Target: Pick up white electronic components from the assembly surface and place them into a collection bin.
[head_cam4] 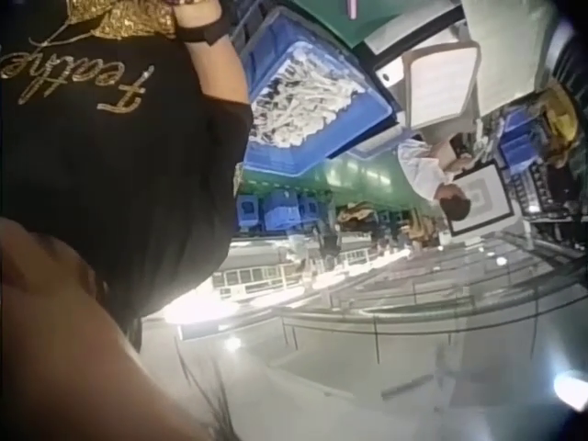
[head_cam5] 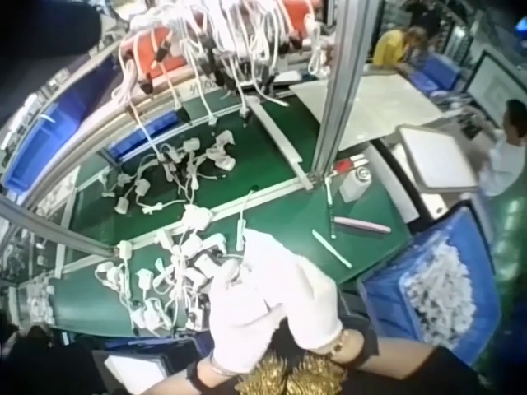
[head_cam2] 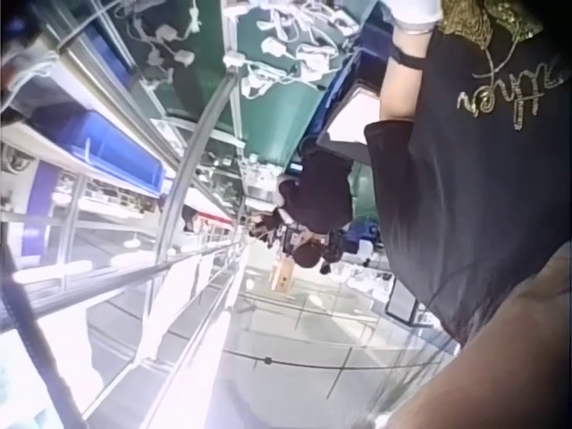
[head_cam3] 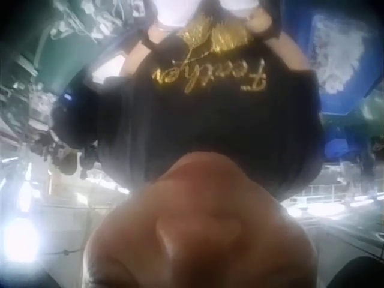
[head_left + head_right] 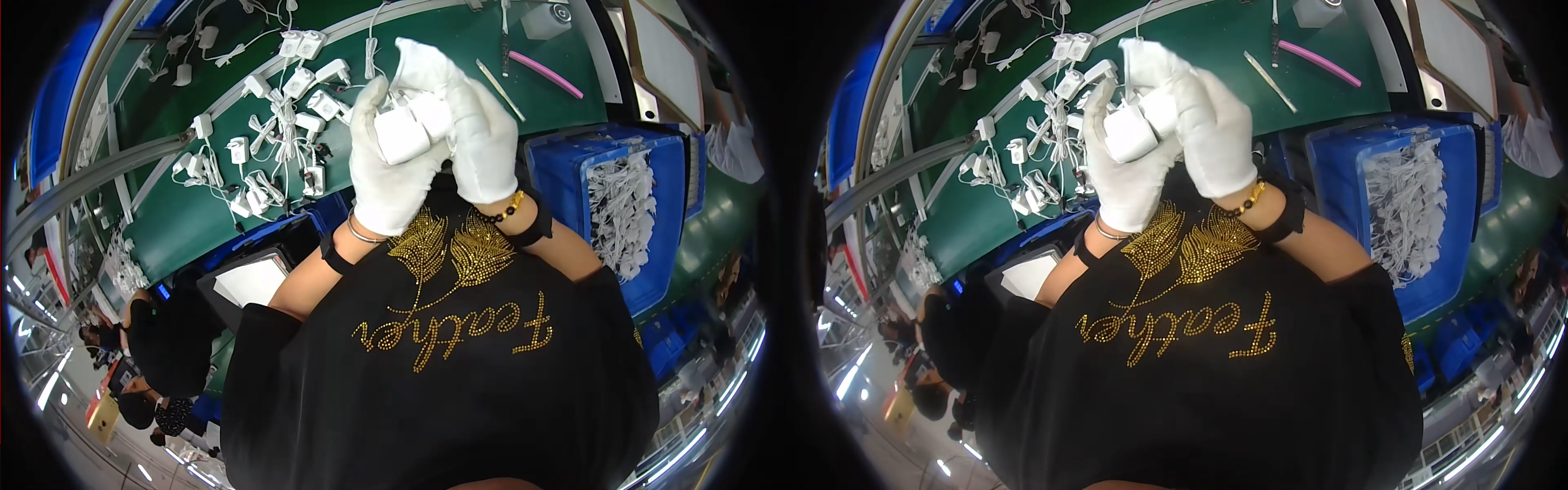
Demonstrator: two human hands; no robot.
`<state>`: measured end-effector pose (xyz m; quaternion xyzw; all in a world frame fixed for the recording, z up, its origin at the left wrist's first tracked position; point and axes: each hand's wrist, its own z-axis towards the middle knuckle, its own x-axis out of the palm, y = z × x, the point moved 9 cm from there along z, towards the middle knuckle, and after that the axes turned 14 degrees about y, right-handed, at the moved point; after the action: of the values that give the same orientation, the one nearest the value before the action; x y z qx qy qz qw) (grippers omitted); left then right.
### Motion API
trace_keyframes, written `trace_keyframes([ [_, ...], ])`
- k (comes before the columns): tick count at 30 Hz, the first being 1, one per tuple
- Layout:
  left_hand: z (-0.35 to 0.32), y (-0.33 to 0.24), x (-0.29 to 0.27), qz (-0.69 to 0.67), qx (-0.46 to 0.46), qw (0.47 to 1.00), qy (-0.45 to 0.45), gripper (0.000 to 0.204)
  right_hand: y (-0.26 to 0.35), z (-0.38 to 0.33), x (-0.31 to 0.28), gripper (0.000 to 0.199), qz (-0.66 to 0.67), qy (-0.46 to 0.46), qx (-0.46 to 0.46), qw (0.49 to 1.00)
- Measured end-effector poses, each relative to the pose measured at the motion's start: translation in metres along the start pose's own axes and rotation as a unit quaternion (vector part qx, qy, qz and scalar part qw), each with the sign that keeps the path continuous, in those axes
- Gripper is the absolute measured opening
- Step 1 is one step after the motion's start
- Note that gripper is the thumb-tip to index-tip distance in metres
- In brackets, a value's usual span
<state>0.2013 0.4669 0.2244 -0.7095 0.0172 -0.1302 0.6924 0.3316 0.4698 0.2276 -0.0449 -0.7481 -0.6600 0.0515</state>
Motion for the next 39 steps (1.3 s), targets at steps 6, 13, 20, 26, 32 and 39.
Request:
trace_keyframes([
  [6,0.003,-0.007,0.003,0.022,-0.007,1.000,-0.005,0.093,-0.036,0.012,-0.005,0.040,0.275,-0.035,0.105,0.955],
  [13,0.001,0.003,0.005,-0.092,-0.051,0.994,-0.004,0.089,0.027,-0.019,0.001,0.041,-0.024,0.039,-0.038,0.998],
  [20,-0.001,0.013,0.008,-0.058,-0.061,0.996,0.011,0.088,-0.028,0.004,-0.011,0.041,0.166,-0.013,0.100,0.981],
  [26,-0.002,0.012,0.003,-0.071,-0.082,0.994,0.006,0.087,0.003,-0.010,-0.007,0.035,0.305,-0.016,-0.004,0.952],
  [32,-0.007,0.016,0.008,-0.070,-0.066,0.995,-0.017,0.084,0.010,-0.015,-0.004,0.034,0.048,-0.003,-0.005,0.999],
  [39,-0.008,0.015,0.009,-0.048,-0.030,0.998,-0.005,0.080,-0.019,0.002,-0.018,0.032,0.132,-0.025,0.064,0.989],
])
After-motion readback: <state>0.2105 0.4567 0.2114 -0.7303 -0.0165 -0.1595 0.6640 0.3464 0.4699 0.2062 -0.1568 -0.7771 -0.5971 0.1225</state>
